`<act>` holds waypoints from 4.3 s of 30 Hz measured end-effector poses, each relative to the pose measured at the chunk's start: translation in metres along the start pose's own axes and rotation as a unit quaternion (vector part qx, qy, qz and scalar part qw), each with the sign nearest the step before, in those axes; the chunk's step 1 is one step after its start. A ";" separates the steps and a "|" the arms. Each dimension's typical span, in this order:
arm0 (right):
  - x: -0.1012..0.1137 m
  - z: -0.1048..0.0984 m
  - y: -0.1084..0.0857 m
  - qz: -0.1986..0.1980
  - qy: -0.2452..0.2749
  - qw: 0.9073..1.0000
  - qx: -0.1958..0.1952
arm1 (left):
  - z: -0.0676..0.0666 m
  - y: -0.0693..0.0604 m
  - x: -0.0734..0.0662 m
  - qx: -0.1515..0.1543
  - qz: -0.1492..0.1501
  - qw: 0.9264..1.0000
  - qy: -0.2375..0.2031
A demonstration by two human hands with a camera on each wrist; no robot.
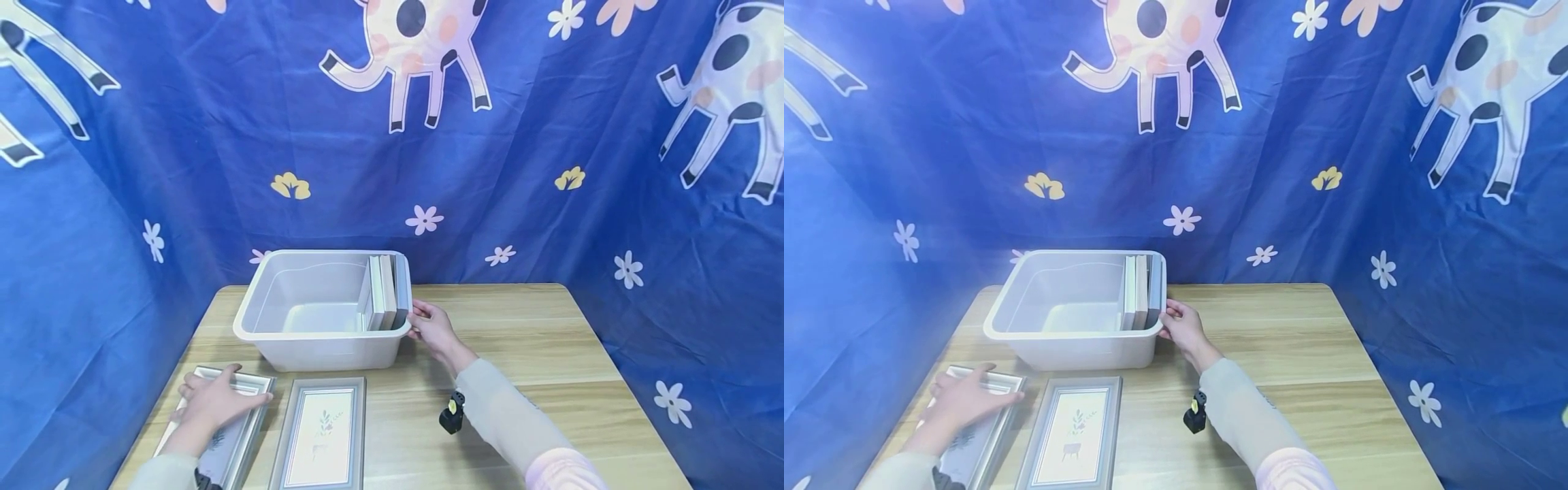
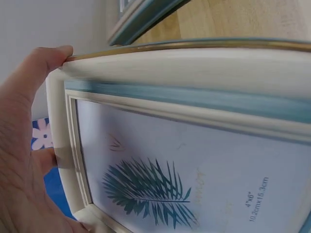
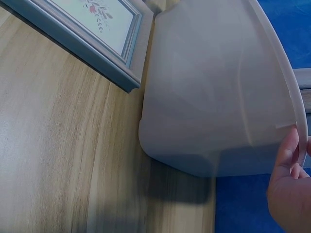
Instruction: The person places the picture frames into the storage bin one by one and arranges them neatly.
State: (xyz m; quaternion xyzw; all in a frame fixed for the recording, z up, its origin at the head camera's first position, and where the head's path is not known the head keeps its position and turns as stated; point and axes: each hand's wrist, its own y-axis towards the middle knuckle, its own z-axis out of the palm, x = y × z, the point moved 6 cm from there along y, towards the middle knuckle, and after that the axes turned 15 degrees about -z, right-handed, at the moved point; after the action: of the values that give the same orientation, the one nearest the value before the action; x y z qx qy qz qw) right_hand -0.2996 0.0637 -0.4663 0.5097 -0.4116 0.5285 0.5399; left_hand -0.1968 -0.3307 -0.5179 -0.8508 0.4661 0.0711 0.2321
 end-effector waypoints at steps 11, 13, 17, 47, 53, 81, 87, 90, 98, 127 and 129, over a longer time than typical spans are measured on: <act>-0.001 -0.001 0.000 0.003 0.000 1.000 -0.004 | -0.029 -0.017 -0.005 -0.071 0.057 0.995 -0.035; 0.000 -0.001 -0.001 0.004 0.000 1.000 -0.005 | -0.036 -0.023 -0.007 -0.098 0.072 0.992 -0.042; 0.000 -0.001 -0.001 0.005 0.000 1.000 -0.005 | -0.047 -0.036 -0.012 -0.148 0.118 0.979 -0.074; -0.002 -0.001 0.000 -0.006 -0.003 1.000 0.002 | -0.156 -0.068 -0.032 -0.302 0.404 0.835 -0.219; -0.004 0.000 0.000 -0.008 -0.004 1.000 0.004 | -0.180 -0.082 -0.055 -0.322 0.440 0.812 -0.208; -0.003 -0.002 0.000 -0.013 -0.003 1.000 0.005 | -0.222 -0.096 -0.161 -0.298 0.521 0.767 -0.226; -0.002 -0.002 0.000 -0.016 0.000 1.000 0.006 | -0.205 -0.090 -0.180 -0.257 0.525 0.782 -0.218; -0.002 -0.002 0.000 -0.016 0.000 1.000 0.007 | -0.195 -0.087 -0.189 -0.240 0.517 0.794 -0.211; -0.004 -0.003 0.001 -0.015 0.003 1.000 0.007 | -0.163 -0.069 -0.208 -0.187 0.509 0.824 -0.165; -0.003 -0.004 0.000 -0.019 0.009 1.000 0.009 | -0.064 -0.027 -0.242 -0.041 0.446 0.892 -0.061; -0.002 -0.003 -0.001 -0.019 0.010 1.000 0.012 | -0.060 -0.024 -0.242 -0.032 0.437 0.898 -0.052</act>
State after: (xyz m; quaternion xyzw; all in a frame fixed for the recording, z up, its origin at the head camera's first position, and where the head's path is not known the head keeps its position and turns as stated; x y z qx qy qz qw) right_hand -0.2997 0.0664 -0.4691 0.5182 -0.3901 0.5282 0.5481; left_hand -0.3174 -0.1636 -0.3756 -0.5637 0.7754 0.2245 0.1748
